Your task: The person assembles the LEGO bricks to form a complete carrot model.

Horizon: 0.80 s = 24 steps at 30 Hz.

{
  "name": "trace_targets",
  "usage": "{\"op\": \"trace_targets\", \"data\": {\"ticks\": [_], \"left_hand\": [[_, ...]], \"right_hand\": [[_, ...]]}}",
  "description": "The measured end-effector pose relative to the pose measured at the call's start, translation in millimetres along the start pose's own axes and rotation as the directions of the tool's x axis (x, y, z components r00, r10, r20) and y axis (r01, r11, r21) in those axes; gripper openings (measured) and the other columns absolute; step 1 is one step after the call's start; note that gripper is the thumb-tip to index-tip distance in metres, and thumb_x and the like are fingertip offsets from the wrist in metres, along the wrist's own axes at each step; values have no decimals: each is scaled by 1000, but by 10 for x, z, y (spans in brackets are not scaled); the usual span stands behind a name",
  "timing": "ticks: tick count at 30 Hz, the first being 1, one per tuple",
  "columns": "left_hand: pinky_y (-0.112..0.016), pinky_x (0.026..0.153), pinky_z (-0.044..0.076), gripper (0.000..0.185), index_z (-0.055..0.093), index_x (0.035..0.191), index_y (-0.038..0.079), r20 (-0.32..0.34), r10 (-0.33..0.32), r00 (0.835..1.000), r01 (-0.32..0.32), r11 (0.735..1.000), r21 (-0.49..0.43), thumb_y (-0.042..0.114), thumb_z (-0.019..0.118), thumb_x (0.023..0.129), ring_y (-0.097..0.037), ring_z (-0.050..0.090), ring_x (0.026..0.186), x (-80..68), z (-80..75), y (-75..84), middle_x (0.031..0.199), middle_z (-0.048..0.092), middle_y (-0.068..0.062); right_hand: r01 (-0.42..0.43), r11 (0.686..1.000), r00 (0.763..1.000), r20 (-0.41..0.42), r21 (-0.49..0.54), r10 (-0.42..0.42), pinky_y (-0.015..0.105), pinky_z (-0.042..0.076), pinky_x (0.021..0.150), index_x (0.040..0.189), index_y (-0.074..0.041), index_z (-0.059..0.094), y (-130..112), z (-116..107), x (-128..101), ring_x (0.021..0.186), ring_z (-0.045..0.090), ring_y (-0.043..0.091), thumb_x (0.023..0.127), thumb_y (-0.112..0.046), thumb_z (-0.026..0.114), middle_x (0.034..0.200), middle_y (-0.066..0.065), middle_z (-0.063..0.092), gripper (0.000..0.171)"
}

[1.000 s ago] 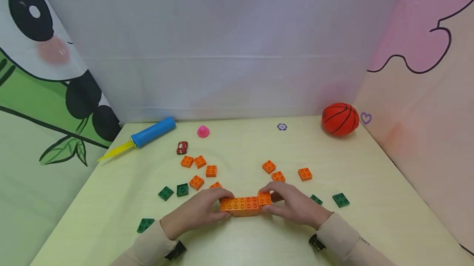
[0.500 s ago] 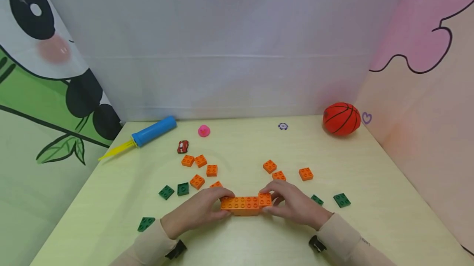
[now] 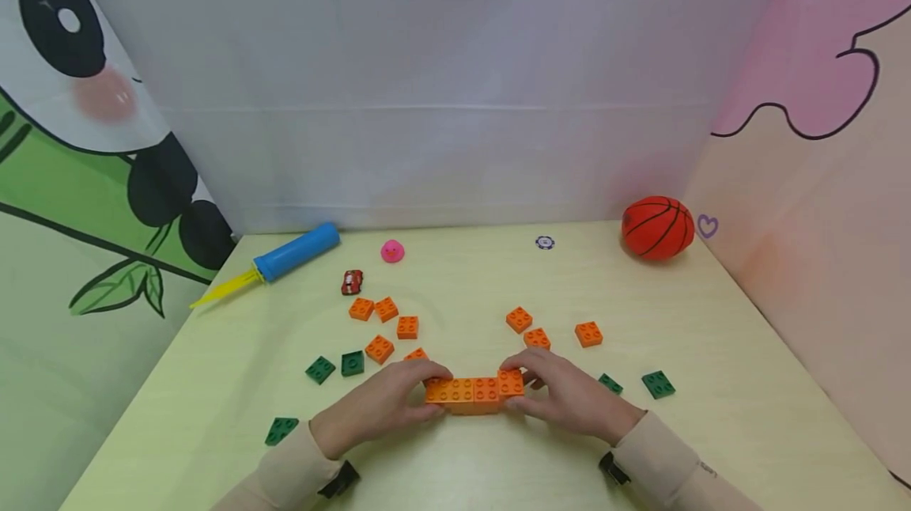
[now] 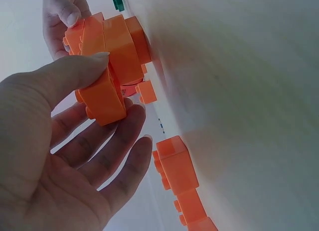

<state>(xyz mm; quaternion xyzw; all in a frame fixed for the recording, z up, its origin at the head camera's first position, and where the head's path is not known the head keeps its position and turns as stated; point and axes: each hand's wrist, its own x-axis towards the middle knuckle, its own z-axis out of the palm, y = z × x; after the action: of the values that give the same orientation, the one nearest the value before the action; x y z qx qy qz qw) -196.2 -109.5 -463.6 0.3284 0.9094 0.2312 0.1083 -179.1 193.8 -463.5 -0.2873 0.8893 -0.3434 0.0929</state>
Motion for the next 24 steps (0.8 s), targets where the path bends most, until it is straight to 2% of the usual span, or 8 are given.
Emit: {"op": "trace_targets", "data": {"ticks": [4,7,9,17,20,24], "left_hand": [[-31,97,51,39,64,126,21,-5,1,1000,-1,1000,0,29,75,90,-6,59,106,-4,-8,3,120,65,10],[-31,97,51,39,64,126,21,-8,2,1000,-2,1000,-2,29,76,90,-6,58,106,-8,-12,5,119,65,10],[-31,97,51,39,64,126,21,-9,2,1000,-2,1000,-1,29,75,90,-7,58,106,-7,-14,11,119,65,10],[-31,98,50,38,65,126,21,-4,6,1000,-6,1000,0,29,75,90,-7,58,107,-4,-9,15,120,64,11],[-31,98,50,38,65,126,21,4,-1,1000,1,1000,-12,30,75,90,-7,58,108,-8,-3,18,120,64,11],[-31,98,50,38,65,126,22,11,-3,1000,3,1000,-29,29,76,90,-6,57,107,-18,-5,26,120,64,12]], "right_hand": [[-12,1000,1000,-11,-16,12,33,54,90,134,-22,56,19,-48,-11,106,58,9,94,-56,60,125,-12,58,53],[-41,999,999,-32,10,41,32,53,90,135,-20,56,86,-135,-4,106,58,9,96,-55,57,125,-8,60,52],[-54,998,997,-62,-12,53,32,53,90,134,-19,57,163,-216,6,105,59,10,97,-52,56,124,-5,61,50],[-161,972,974,-184,-170,129,51,51,95,132,-8,59,581,-614,19,109,59,26,96,-23,67,124,8,62,40],[-206,957,968,-187,-202,169,57,46,100,133,-7,59,700,-706,8,117,55,35,94,-19,69,129,13,60,42],[-262,944,961,-145,-198,236,62,41,104,135,-8,57,775,-748,6,125,49,42,93,-19,70,137,19,55,45]]}}
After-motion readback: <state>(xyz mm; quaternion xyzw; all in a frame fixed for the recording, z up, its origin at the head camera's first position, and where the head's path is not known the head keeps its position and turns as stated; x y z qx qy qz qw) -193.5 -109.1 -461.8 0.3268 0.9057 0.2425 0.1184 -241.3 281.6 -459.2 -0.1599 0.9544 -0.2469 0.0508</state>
